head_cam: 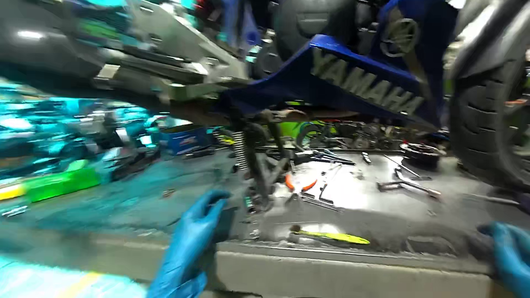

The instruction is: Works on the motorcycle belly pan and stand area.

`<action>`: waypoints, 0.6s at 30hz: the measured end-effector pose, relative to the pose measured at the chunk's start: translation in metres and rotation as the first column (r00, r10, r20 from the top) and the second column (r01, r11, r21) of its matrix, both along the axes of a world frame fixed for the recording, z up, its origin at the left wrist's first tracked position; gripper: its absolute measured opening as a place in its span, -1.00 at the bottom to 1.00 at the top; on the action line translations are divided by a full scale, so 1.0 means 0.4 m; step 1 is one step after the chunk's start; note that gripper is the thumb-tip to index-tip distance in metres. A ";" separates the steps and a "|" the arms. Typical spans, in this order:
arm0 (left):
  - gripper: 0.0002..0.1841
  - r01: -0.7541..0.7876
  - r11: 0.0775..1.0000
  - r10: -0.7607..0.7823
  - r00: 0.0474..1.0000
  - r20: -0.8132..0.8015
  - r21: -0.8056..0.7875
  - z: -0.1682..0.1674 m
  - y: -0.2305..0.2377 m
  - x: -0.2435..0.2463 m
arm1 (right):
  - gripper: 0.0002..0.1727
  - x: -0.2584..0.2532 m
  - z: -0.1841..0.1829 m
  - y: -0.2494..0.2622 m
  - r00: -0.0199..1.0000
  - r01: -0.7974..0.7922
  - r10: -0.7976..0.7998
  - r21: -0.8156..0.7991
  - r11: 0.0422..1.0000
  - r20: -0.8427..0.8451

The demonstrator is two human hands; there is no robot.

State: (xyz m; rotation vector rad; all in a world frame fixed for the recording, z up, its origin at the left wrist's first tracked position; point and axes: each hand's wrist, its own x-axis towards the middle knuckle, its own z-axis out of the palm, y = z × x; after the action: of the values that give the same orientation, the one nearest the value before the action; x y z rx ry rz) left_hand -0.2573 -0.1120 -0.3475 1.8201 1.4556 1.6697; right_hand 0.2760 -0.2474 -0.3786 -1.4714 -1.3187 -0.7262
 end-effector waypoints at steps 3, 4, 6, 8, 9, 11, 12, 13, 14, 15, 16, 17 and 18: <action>-0.71 0.060 0.998 -0.060 0.998 0.033 0.024 -0.003 0.010 -0.018 | -0.53 0.014 -0.020 0.013 0.996 0.075 -0.079 0.086 0.993 0.041; -0.73 0.091 0.995 -0.093 0.993 0.079 0.030 0.002 0.009 -0.021 | -0.52 0.013 -0.019 0.015 0.995 0.084 -0.088 0.103 0.991 0.043; -0.75 0.114 0.993 -0.116 0.980 0.164 0.024 0.016 0.001 -0.016 | -0.51 0.016 -0.020 0.016 0.996 0.068 -0.073 0.110 0.992 0.043; -0.72 0.118 0.993 -0.117 0.973 0.198 0.008 0.021 -0.006 -0.013 | -0.51 0.024 -0.026 0.017 0.998 0.051 -0.056 0.100 0.994 0.042; -0.71 0.114 0.993 -0.113 0.974 0.195 0.005 0.020 -0.008 -0.014 | -0.51 0.028 -0.029 0.018 0.998 0.038 -0.042 0.098 0.994 0.038; -0.73 0.100 0.995 -0.100 0.976 0.195 0.011 0.018 -0.008 -0.017 | -0.50 0.034 -0.033 0.023 1.000 0.009 -0.012 0.097 0.995 0.024; -0.75 0.083 0.996 -0.084 0.977 0.198 0.013 0.016 -0.008 -0.018 | -0.51 0.035 -0.034 0.024 1.000 0.002 -0.004 0.099 0.995 0.020; -0.76 0.066 0.998 -0.067 0.977 0.202 0.015 0.016 -0.009 -0.018 | -0.51 0.036 -0.035 0.025 1.000 -0.003 0.001 0.099 0.995 0.019; -0.78 0.054 0.998 -0.057 0.977 0.207 0.019 0.015 -0.010 -0.017 | -0.51 0.037 -0.036 0.025 1.000 -0.007 0.005 0.098 0.995 0.021; -0.78 0.051 0.998 -0.054 0.977 0.207 0.019 0.016 -0.011 -0.016 | -0.51 0.038 -0.036 0.025 1.000 -0.005 0.003 0.097 0.995 0.028; -0.79 0.052 0.999 -0.053 0.978 0.202 0.013 0.017 -0.014 -0.013 | -0.51 0.040 -0.036 0.026 0.999 0.000 -0.003 0.097 0.995 0.035; -0.79 0.056 0.998 -0.056 0.979 0.195 0.005 0.018 -0.015 -0.009 | -0.51 0.042 -0.037 0.026 0.999 0.004 -0.008 0.096 0.995 0.041; -0.78 0.062 0.998 -0.060 0.981 0.183 -0.008 0.019 -0.015 -0.005 | -0.52 0.043 -0.038 0.026 0.999 0.003 -0.007 0.094 0.996 0.043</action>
State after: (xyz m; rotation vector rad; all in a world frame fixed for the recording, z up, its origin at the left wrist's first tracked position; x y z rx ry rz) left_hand -0.2593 -0.1181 -0.3401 1.6379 1.3181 1.7416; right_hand 0.2930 -0.2370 -0.3937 -1.3913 -1.2966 -0.8156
